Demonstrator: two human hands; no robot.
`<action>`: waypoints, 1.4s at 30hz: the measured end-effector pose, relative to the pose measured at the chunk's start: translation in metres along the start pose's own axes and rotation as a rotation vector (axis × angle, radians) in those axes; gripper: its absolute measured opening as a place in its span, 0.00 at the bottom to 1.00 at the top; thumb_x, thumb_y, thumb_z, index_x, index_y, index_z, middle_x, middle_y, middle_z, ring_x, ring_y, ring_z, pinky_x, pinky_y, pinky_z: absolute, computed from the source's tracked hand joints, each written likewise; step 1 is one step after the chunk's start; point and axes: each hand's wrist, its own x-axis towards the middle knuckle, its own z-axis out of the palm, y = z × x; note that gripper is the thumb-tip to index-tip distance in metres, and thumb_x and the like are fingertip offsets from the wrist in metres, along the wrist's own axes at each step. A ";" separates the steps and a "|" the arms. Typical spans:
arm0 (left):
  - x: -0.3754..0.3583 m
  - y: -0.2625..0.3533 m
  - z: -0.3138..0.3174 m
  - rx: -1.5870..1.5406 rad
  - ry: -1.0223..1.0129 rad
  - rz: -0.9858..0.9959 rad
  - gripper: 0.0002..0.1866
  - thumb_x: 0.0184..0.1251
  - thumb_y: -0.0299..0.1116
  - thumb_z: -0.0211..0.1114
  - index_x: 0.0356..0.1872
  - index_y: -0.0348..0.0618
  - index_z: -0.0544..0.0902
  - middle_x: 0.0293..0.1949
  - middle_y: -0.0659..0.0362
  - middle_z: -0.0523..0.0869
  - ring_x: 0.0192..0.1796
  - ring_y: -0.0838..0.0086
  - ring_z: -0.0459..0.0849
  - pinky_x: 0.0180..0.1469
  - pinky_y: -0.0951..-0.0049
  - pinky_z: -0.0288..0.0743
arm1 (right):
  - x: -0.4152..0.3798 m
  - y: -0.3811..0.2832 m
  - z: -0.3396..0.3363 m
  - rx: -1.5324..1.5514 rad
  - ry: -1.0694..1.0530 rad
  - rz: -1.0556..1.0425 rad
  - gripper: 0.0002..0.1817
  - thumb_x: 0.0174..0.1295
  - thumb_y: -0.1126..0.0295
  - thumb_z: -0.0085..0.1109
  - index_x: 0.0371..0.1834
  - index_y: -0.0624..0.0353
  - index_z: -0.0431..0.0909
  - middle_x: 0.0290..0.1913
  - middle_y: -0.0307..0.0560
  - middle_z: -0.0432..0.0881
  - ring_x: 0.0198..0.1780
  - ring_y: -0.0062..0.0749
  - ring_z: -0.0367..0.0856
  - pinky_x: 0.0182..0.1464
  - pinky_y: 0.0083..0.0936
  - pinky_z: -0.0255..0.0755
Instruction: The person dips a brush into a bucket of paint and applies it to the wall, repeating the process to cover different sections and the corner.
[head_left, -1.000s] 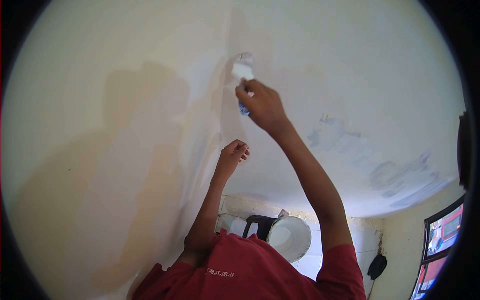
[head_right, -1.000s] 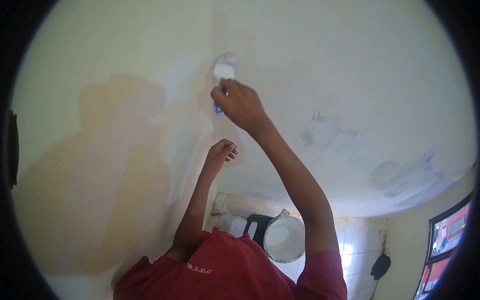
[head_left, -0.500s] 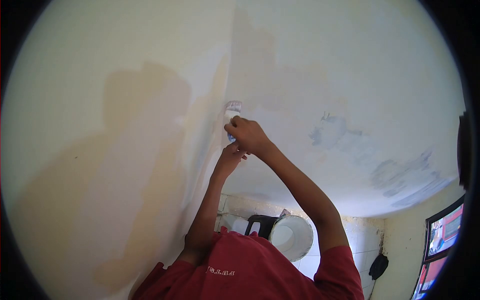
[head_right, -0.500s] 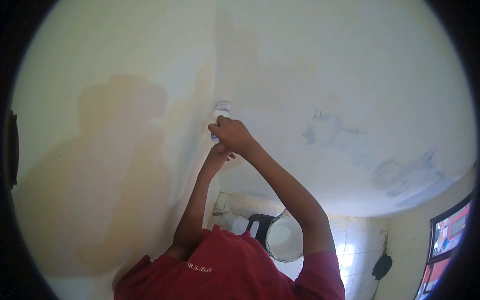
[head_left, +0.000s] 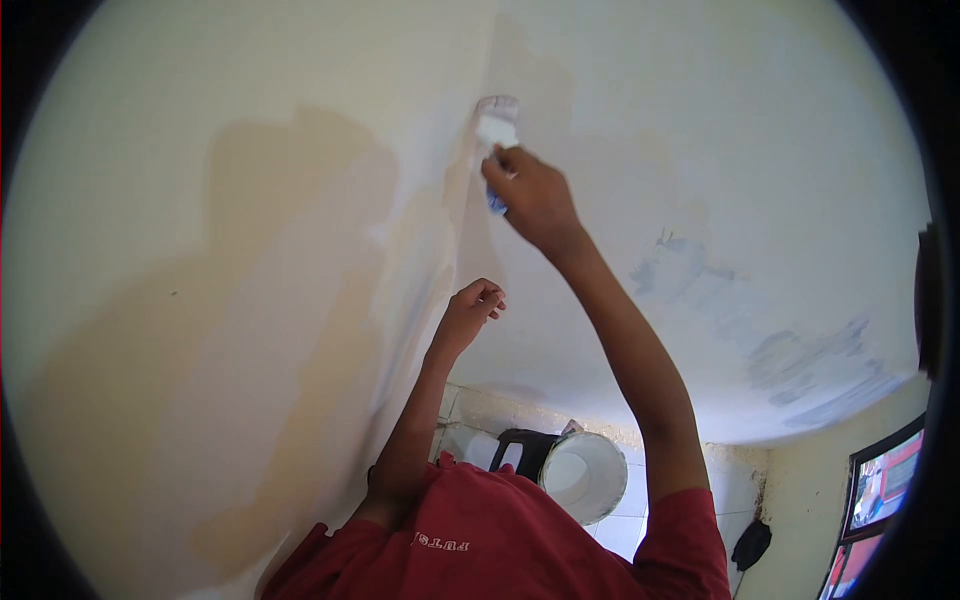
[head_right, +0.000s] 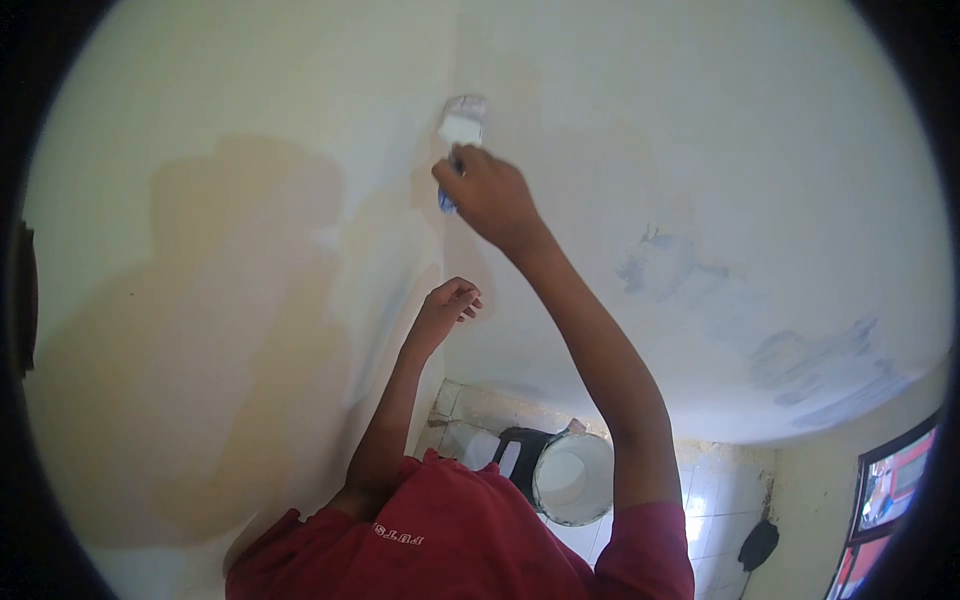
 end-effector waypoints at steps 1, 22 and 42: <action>-0.001 0.000 -0.001 -0.009 -0.003 0.002 0.09 0.74 0.35 0.59 0.41 0.38 0.81 0.34 0.58 0.85 0.38 0.75 0.84 0.42 0.73 0.78 | -0.015 -0.004 0.018 -0.033 -0.022 -0.029 0.12 0.55 0.74 0.61 0.42 0.56 0.73 0.42 0.54 0.80 0.38 0.41 0.85 0.33 0.32 0.80; -0.003 -0.032 -0.017 0.108 -0.165 -0.006 0.10 0.74 0.38 0.58 0.45 0.44 0.81 0.39 0.61 0.86 0.40 0.76 0.84 0.42 0.75 0.73 | -0.059 0.012 -0.033 0.060 -0.061 0.193 0.14 0.53 0.79 0.61 0.44 0.56 0.76 0.42 0.51 0.81 0.40 0.47 0.84 0.36 0.38 0.80; -0.009 -0.013 -0.014 0.058 -0.138 -0.092 0.08 0.73 0.31 0.57 0.43 0.37 0.80 0.39 0.58 0.85 0.44 0.74 0.84 0.47 0.73 0.80 | -0.132 -0.013 -0.003 0.261 0.050 0.431 0.16 0.55 0.81 0.65 0.48 0.60 0.80 0.43 0.53 0.83 0.39 0.48 0.86 0.37 0.36 0.81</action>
